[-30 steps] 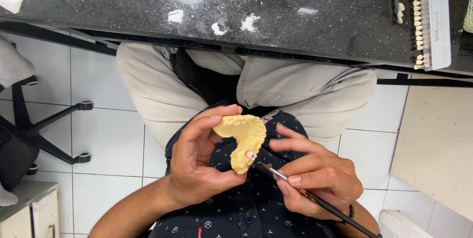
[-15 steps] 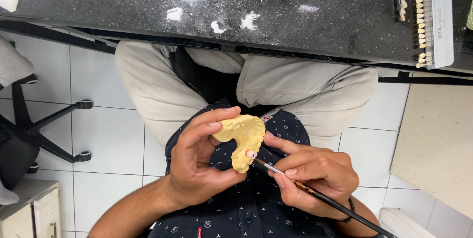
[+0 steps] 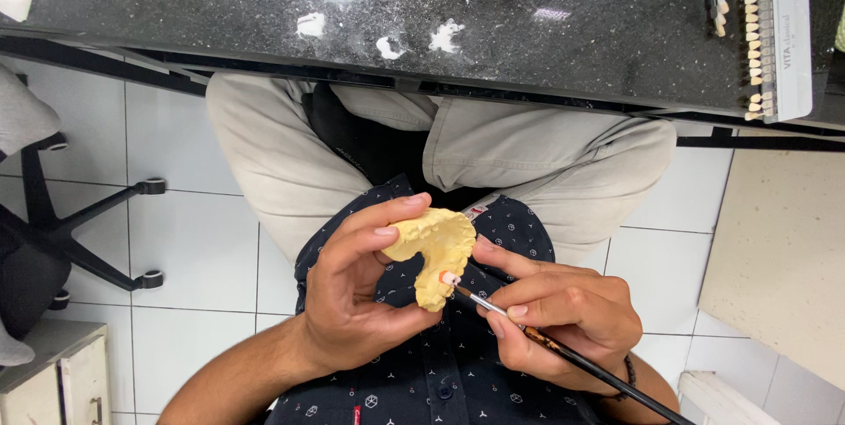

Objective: The person sits at a laboratory bench holding a plaster dental model of an upper arch in one hand and a fine brush in the other. They apply a white ceramic-like material onto the artificial teeth on the model, periodically wiping the brush on a tissue and rotating the model to reach different tooth surfaces.

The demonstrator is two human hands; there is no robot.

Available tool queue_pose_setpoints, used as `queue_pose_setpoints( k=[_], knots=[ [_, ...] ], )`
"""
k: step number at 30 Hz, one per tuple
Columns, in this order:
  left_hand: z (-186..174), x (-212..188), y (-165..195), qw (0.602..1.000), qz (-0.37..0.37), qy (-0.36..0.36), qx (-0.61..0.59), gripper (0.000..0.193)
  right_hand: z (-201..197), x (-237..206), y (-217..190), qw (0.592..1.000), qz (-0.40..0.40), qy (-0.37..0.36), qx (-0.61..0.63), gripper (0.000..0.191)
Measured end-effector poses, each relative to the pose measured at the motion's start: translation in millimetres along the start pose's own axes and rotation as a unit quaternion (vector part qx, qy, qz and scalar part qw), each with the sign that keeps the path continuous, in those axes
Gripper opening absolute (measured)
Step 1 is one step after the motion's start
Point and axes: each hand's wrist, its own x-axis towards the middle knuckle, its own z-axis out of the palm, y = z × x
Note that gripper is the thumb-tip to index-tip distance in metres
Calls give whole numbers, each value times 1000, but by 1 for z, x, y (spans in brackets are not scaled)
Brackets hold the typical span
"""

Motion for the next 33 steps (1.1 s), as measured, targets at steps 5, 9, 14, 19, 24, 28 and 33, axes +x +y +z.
queue_pose_setpoints(
  k=[5,9,14,19,24,28,33],
  knots=[
    [-1,0,1,1000,-4,-5,-11,90,0,-1,0,1000,-2,0,7,22],
    [0,-1,1,1000,-7,-2,-6,90,-1,-3,-1,1000,3,-3,22,21],
    [-1,-1,1,1000,-7,-7,-12,90,0,-2,2,1000,-14,2,17,22],
    [-1,0,1,1000,-6,-7,-7,91,-1,-3,0,1000,-4,-3,15,22],
    [-1,-1,2,1000,-9,-6,-11,91,0,-2,1,1000,-13,-4,10,23],
    [-1,-1,2,1000,-11,-7,-11,91,-2,-3,0,1000,-3,-8,14,23],
    [0,-1,2,1000,-12,-4,-14,91,-3,-5,-1,1000,3,-12,22,22]
  ],
)
